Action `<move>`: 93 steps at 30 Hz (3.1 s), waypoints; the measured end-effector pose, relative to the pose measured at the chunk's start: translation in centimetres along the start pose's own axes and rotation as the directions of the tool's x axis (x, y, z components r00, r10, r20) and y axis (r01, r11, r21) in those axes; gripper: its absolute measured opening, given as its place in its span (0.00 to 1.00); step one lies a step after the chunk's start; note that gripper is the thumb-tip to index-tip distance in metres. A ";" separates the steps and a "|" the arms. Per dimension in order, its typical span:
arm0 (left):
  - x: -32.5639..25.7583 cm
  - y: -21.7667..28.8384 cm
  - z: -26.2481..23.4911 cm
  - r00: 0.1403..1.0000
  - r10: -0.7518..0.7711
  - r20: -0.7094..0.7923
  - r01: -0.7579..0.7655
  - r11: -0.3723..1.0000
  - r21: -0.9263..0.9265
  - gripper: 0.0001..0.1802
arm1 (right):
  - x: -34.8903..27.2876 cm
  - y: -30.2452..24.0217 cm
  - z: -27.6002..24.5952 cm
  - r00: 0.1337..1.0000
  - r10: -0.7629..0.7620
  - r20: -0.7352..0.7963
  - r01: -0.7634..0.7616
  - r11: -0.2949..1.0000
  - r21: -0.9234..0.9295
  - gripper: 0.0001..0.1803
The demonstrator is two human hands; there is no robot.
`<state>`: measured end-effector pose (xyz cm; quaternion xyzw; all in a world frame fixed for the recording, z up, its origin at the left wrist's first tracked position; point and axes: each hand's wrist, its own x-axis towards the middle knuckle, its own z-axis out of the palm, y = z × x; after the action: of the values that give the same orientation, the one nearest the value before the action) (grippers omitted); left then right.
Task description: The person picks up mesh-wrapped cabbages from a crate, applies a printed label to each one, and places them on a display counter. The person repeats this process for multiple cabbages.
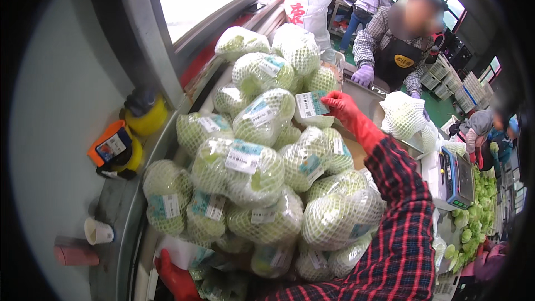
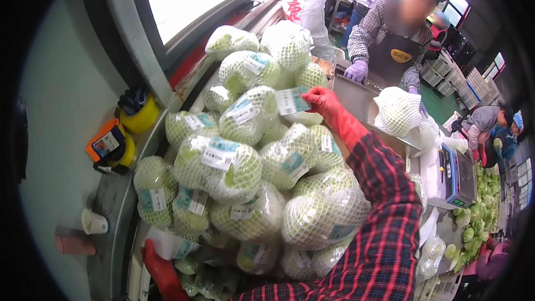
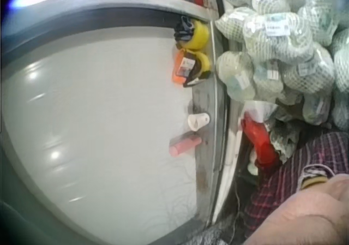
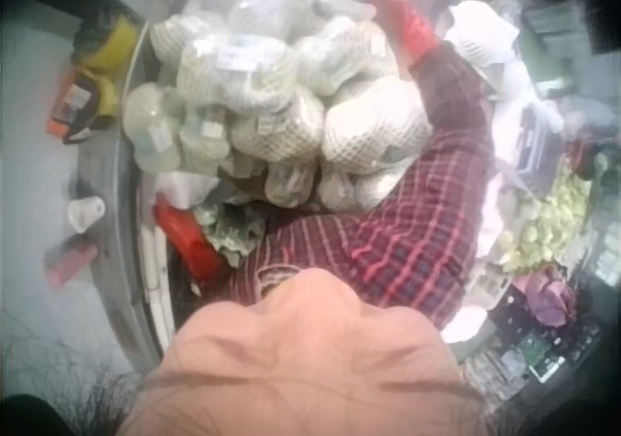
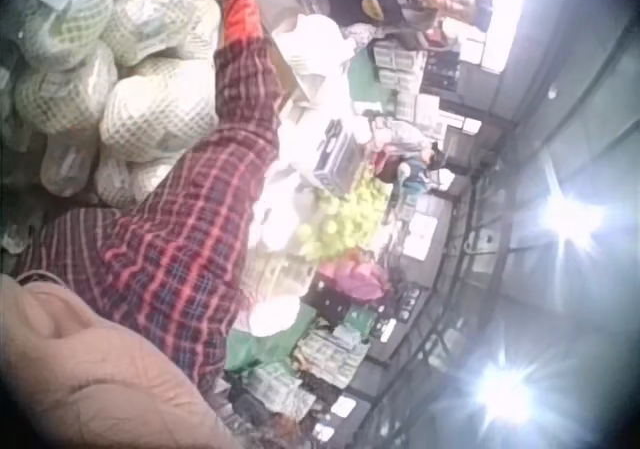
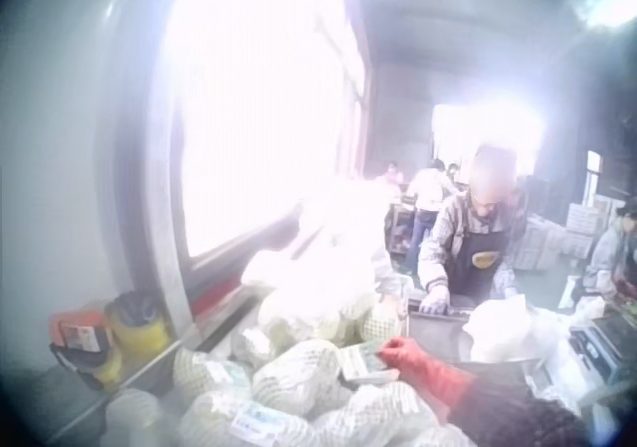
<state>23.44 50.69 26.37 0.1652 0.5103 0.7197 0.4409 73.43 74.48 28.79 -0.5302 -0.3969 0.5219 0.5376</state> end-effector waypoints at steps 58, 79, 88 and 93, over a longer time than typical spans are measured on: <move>-2.4 -5.3 -10.3 0.918 -0.398 -0.001 0.396 0.913 0.101 0.17 | 6.5 -10.5 4.5 0.722 -0.692 0.023 0.691 0.718 -0.089 0.38; -1.6 -7.0 -10.5 0.845 -0.534 -0.027 0.532 0.834 0.149 0.18 | 14.1 -0.4 -8.8 0.747 -0.594 -0.298 0.103 0.547 -0.831 0.37; -2.7 -9.0 -13.5 0.828 -0.557 0.066 0.557 0.831 0.022 0.18 | -14.4 -5.9 6.7 0.608 -0.554 0.569 0.534 -0.245 -0.809 0.49; -0.8 -8.8 -12.4 0.818 -0.571 0.070 0.571 0.821 0.022 0.19 | -21.1 -4.3 10.6 0.781 -0.119 0.613 0.615 -0.022 -0.788 0.43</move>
<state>19.49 43.53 13.49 0.0310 0.5199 0.5480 0.6546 60.67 55.88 37.04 -0.5063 -0.8577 0.0420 0.0796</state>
